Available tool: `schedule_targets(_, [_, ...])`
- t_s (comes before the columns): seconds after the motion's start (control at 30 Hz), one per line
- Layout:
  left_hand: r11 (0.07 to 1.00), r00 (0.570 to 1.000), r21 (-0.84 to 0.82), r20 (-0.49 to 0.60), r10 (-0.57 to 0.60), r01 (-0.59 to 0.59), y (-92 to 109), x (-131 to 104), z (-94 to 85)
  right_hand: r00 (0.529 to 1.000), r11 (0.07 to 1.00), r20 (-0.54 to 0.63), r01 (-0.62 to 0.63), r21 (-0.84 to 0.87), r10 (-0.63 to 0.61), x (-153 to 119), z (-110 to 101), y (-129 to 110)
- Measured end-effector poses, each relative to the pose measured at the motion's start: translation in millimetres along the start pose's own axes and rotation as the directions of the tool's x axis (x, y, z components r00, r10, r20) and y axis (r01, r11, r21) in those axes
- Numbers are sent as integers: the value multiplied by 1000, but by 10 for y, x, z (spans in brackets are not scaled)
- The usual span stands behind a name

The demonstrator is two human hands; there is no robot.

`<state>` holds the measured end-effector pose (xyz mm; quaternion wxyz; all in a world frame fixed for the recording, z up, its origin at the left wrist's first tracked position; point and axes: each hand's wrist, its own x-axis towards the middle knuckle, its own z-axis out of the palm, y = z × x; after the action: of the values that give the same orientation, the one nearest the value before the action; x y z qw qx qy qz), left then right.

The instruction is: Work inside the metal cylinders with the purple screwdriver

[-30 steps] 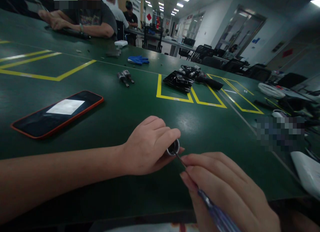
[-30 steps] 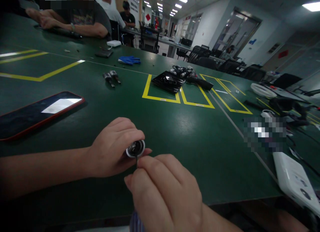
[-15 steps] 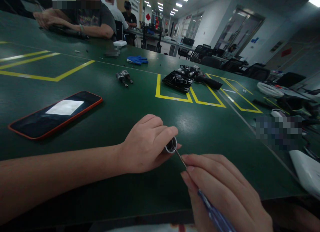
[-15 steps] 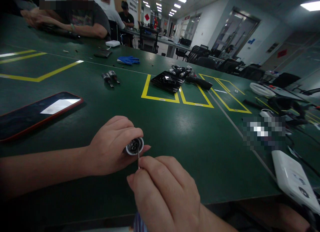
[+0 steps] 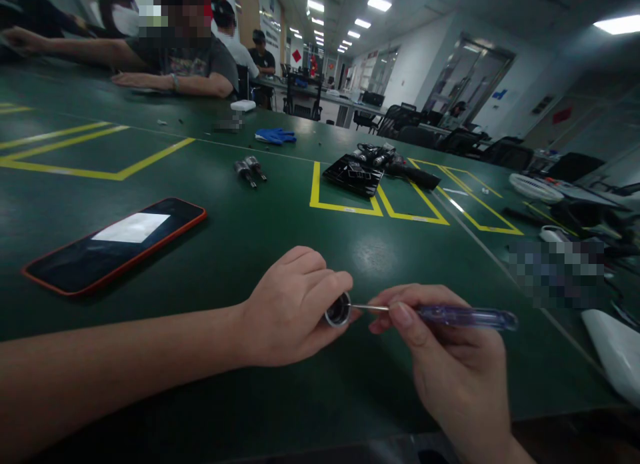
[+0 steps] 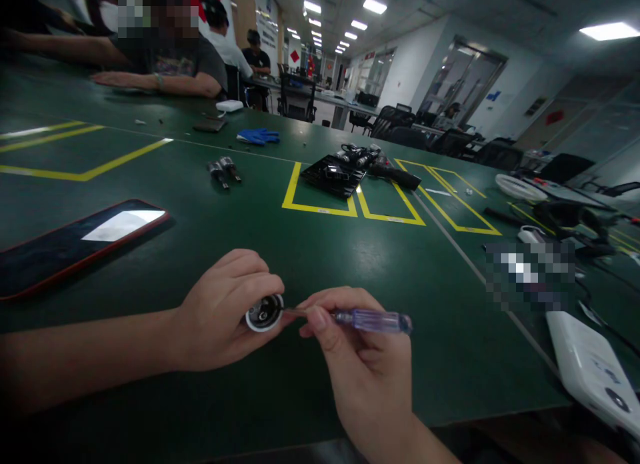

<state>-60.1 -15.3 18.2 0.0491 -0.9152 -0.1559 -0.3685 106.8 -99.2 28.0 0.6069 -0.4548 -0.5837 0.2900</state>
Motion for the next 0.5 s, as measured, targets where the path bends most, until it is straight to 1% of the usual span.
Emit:
schedule_targets(0.1, [1000, 1000, -18, -13, -20, 20, 3, -7, 10, 997, 987, -30, -69, 146, 74, -41, 28, 81])
schedule_targets(0.17, [999, 999, -25, -13, -30, 30, 3, -10, 15, 994, 979, -42, -92, 182, 101, -71, 42, 101])
schedule_targets(0.23, [1000, 1000, -21, -7, -17, 17, 3, -10, 16, 995, 981, -44, -85, 177, 94, -87, 38, 95])
schedule_targets(0.3, [1000, 1000, -7, -5, 21, -21, 2, -7, 14, 998, 989, -28, -60, 139, 65, -82, 17, 66])
schedule_targets(0.4, [997, 997, 13, 2, 72, -72, 0, 3, 13, 998, 996, 24, -51, 78, 50, -35, -30, -3])
schedule_targets(0.5, [996, 996, 20, 5, 85, -85, 2, 14, 15, 995, 996, 76, -72, 53, 68, 37, -74, -58])
